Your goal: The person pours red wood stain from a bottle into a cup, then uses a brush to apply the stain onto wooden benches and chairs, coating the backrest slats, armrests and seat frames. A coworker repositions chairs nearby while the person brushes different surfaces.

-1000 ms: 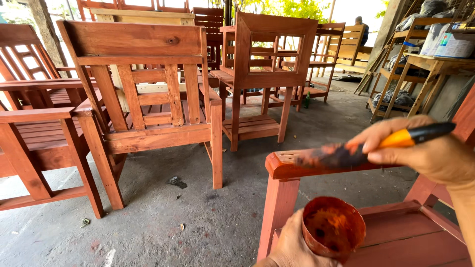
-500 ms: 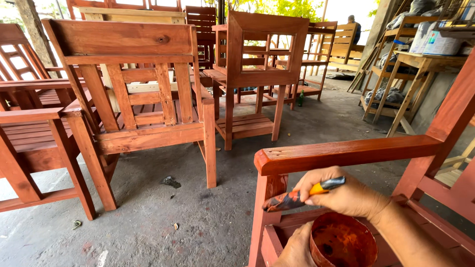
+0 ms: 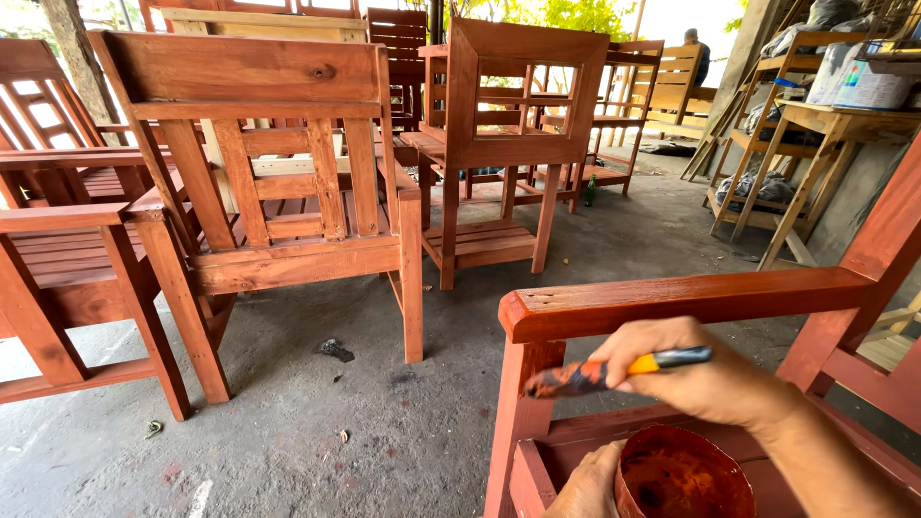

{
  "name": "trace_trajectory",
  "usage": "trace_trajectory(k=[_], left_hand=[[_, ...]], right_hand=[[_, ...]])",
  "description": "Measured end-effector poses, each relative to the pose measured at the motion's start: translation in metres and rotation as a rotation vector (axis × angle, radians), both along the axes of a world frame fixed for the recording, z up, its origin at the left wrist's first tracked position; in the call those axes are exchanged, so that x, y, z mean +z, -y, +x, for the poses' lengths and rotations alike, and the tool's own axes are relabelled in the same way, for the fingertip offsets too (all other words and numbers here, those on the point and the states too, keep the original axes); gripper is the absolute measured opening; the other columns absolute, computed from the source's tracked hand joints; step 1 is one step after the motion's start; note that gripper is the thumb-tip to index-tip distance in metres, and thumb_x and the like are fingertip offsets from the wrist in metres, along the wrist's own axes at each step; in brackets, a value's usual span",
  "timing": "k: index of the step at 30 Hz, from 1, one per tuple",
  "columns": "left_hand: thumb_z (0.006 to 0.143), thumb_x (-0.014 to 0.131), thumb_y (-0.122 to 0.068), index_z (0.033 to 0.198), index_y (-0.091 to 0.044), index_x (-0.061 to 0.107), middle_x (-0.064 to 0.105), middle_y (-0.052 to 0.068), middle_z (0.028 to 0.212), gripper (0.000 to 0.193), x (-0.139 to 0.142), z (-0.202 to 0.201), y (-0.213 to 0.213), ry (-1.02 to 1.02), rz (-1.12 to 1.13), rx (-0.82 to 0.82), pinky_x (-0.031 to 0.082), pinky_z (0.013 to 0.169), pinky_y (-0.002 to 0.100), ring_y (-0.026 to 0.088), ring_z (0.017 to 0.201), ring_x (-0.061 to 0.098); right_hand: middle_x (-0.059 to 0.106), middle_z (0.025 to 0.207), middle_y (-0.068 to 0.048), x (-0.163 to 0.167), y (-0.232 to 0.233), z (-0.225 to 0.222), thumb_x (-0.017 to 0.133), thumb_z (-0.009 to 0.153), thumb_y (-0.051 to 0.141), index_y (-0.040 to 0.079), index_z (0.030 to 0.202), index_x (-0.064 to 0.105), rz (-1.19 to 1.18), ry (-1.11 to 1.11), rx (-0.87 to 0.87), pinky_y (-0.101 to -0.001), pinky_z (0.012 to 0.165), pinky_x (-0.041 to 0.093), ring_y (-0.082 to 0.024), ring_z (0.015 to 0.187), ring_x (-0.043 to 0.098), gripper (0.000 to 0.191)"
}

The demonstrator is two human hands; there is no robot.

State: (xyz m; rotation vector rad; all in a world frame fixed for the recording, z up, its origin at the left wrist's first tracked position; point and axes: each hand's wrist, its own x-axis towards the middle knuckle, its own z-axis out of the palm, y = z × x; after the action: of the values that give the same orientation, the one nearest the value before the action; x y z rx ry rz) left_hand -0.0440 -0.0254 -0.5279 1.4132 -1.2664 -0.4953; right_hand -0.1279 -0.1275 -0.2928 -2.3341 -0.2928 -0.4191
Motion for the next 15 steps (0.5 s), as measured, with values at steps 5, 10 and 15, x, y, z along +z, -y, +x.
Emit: trace_trajectory(k=[5,10,15], left_hand=[[0.082,0.081,-0.038,0.164,-0.003,0.036,0.046,0.026,0.157,0.1,0.002,0.0,-0.002,-0.017,0.05,-0.031,0.027,0.126,0.05,0.039,0.15,0.039],[0.079,0.083,-0.034,0.163,0.0,0.032,0.043,0.031,0.156,0.105,-0.005,0.007,0.005,0.057,0.059,-0.036,0.027,0.125,0.051,0.043,0.149,0.037],[0.083,0.08,-0.029,0.163,0.005,0.032,0.044,0.033,0.155,0.099,-0.025,0.01,0.017,0.111,0.0,-0.042,0.029,0.125,0.05,0.045,0.148,0.041]], right_hand=[[0.082,0.102,-0.011,0.018,0.034,-0.013,0.077,0.074,-0.006,0.007,0.077,0.077,0.101,0.144,-0.032,-0.035,0.087,0.064,-0.022,0.099,0.077,0.013],[0.082,0.1,-0.009,-0.015,0.017,0.005,0.079,0.072,-0.007,0.006,0.074,0.078,0.069,-0.004,-0.003,-0.0344,0.086,0.065,-0.022,0.096,0.08,0.013],[0.082,0.095,-0.007,-0.033,-0.011,0.017,0.078,0.074,-0.006,0.006,0.082,0.076,-0.035,-0.304,-0.04,-0.0324,0.085,0.062,-0.019,0.094,0.078,0.015]])
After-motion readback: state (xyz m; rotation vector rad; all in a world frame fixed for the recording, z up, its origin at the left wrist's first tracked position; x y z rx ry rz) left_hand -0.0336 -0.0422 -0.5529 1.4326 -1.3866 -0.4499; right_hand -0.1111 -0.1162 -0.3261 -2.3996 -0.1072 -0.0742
